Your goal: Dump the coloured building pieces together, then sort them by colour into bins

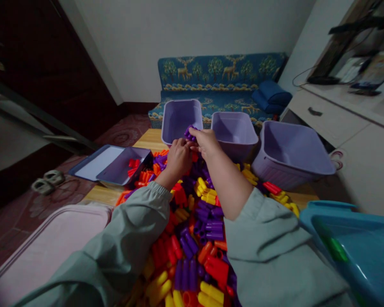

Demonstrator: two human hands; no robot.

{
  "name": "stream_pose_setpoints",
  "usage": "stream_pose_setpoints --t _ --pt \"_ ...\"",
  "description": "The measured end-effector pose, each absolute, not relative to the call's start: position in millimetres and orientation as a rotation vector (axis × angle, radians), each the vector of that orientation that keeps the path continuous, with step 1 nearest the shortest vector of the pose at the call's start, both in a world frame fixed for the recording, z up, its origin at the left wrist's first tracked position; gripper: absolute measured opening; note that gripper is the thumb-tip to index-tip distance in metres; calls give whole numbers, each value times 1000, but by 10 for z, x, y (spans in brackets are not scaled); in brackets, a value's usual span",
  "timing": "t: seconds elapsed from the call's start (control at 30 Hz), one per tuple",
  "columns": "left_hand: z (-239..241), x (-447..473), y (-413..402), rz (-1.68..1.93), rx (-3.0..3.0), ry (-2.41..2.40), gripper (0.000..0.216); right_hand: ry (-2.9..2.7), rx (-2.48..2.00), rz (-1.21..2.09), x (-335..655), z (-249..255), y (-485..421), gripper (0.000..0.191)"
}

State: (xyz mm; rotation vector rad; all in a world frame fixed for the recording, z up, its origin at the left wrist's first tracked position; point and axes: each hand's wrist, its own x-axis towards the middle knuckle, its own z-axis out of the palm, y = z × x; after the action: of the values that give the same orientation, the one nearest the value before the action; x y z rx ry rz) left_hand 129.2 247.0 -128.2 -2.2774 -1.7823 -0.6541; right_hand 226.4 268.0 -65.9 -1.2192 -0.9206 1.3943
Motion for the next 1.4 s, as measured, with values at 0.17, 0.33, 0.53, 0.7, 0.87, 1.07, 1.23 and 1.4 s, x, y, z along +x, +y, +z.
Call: stream_pose_setpoints --t 0.17,0.33,0.53,0.7,0.87,1.07,1.23,1.4 --pt "-1316 1243 2502 -675 -2290 -1775 29 -1009 -1334 1277 2124 -683 2835 24" --pt "-1298 1244 2475 -643 -2280 -1830 28 -979 -1347 1296 2068 -706 2946 25" --pt "-1280 1253 2441 -682 -2226 -1895 28 -1065 -1468 1207 2037 -663 3023 25" --pt "-1282 1233 2477 -706 -2288 -1879 29 -1106 -1511 1159 2015 -653 3002 20" --pt "-1268 1198 2488 -735 -2321 -1866 30 -1062 -1483 1230 2056 -679 2925 13" --pt "-1240 1153 2479 -766 -2374 -1871 37 -1111 -1440 1204 2248 -593 2637 8" --pt "-1201 1161 2376 -755 -2445 -1876 52 -1187 -1327 1140 2557 -617 2158 4" --pt "-1222 1224 2018 -818 -2560 -1833 49 -1280 -1327 975 2939 -924 1669 22"
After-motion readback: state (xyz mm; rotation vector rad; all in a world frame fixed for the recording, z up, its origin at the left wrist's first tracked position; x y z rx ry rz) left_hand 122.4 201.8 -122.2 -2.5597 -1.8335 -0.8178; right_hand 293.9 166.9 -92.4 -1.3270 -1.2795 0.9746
